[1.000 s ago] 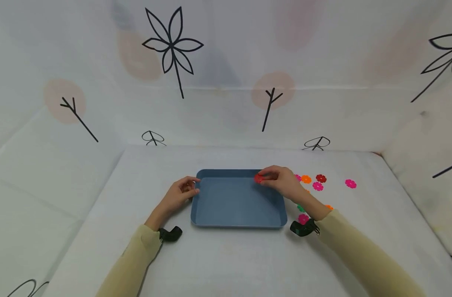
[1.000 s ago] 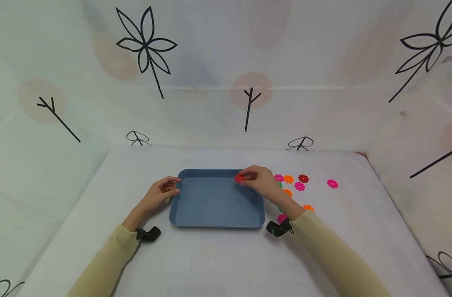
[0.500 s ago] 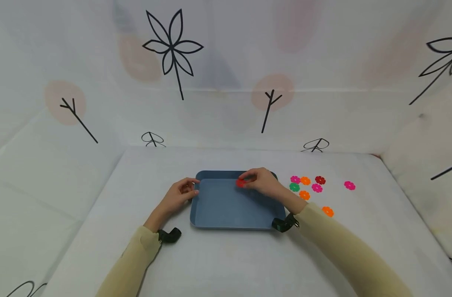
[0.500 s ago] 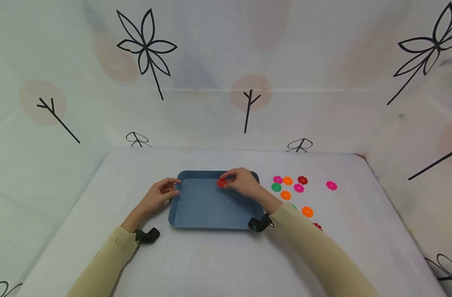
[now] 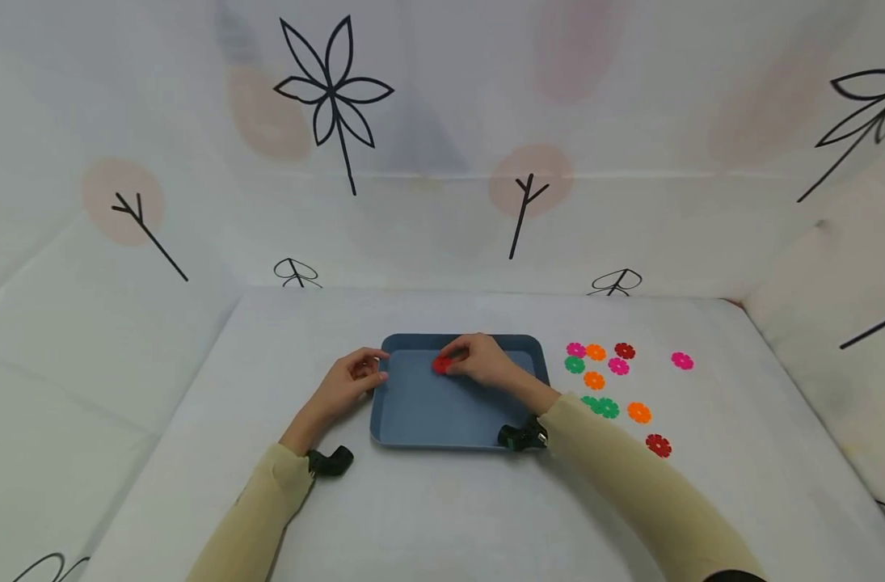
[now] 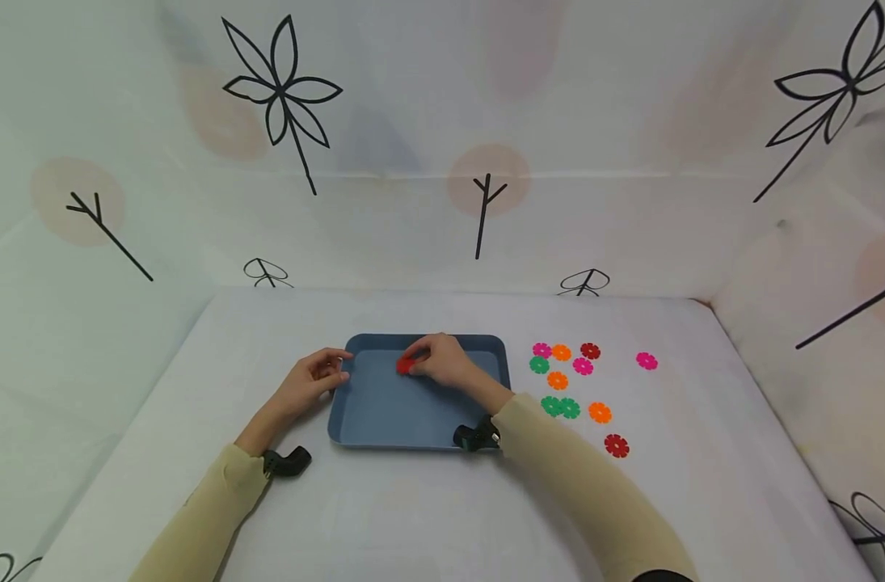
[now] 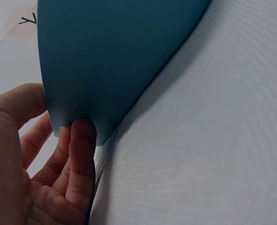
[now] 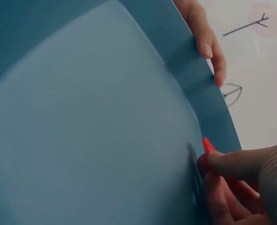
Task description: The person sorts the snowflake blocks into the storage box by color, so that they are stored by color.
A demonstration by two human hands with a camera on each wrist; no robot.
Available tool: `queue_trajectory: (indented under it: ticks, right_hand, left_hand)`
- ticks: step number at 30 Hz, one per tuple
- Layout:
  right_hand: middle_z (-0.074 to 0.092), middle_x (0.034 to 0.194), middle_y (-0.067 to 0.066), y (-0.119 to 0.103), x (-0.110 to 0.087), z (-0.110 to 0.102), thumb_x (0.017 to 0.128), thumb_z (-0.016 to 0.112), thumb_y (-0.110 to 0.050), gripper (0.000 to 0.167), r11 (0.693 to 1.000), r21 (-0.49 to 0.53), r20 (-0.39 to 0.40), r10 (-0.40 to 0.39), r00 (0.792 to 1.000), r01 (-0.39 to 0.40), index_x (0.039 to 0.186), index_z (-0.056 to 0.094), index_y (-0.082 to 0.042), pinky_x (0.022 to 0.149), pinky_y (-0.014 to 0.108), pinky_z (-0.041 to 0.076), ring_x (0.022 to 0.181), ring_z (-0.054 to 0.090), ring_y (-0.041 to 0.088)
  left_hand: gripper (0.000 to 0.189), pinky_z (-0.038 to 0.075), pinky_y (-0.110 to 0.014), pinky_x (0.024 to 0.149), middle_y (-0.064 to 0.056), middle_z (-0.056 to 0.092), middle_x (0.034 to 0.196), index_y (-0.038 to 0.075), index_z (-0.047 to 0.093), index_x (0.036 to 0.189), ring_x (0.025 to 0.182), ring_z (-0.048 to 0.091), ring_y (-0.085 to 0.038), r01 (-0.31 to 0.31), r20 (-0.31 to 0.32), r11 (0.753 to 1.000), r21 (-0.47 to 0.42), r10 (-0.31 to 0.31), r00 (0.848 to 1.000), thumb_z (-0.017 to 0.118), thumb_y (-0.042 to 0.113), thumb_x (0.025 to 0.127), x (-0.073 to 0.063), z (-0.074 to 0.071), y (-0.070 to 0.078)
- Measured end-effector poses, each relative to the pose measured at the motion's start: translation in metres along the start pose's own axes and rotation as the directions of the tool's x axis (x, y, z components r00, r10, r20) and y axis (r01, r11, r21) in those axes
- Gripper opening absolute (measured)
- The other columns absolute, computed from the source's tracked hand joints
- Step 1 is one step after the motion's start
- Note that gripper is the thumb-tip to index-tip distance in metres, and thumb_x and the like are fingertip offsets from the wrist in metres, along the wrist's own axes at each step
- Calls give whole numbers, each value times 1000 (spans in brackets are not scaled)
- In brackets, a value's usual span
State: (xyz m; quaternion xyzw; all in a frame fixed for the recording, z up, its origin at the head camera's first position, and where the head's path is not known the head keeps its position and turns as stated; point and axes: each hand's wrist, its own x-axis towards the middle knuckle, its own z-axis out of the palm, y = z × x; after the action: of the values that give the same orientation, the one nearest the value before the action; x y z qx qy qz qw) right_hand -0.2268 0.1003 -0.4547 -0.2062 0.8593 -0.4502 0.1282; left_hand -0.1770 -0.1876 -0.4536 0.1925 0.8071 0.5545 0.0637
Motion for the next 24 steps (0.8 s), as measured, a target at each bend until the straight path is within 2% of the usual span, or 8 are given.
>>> queue_trajectory:
  ticks: [5, 14, 19, 24]
  right_hand:
    - [72, 101, 8, 1, 4, 6, 86, 76, -6, 25, 1000, 24, -4, 6, 1000, -6, 111, 75, -7, 75, 32, 51, 86, 66, 16]
    - [72, 104, 6, 6, 14, 10, 89, 75, -13, 25, 997, -31, 69, -70, 995, 72, 114, 75, -7, 78, 31, 52, 87, 66, 13]
    - [73, 98, 3, 2, 22, 9, 89, 73, -9, 25, 997, -44, 113, -58, 992, 64, 114, 74, -6, 78, 32, 51, 84, 65, 13]
    - [72, 101, 4, -1, 29, 10, 90, 72, -8, 26, 998, -43, 131, -40, 991, 46, 116, 74, -5, 79, 32, 51, 87, 64, 14]
  left_hand:
    - [36, 40, -24, 60, -12, 56, 91, -9, 59, 127, 65, 48, -9, -7, -2, 1000, 10, 7, 1000, 67, 7, 96, 0, 0, -1]
    - [37, 40, -24, 61, -12, 55, 90, -10, 59, 126, 67, 49, -10, 0, 2, 1000, 1, 0, 1000, 68, 7, 95, 1, -1, -1]
    - [38, 41, -23, 62, -11, 54, 89, -10, 59, 126, 68, 50, -12, 19, 8, 999, -36, -19, 1000, 69, 6, 93, 2, -1, -2]
    - [38, 41, -23, 62, -11, 53, 87, -10, 58, 126, 68, 50, -13, 20, 16, 998, -58, -19, 1000, 70, 4, 93, 2, 0, -3]
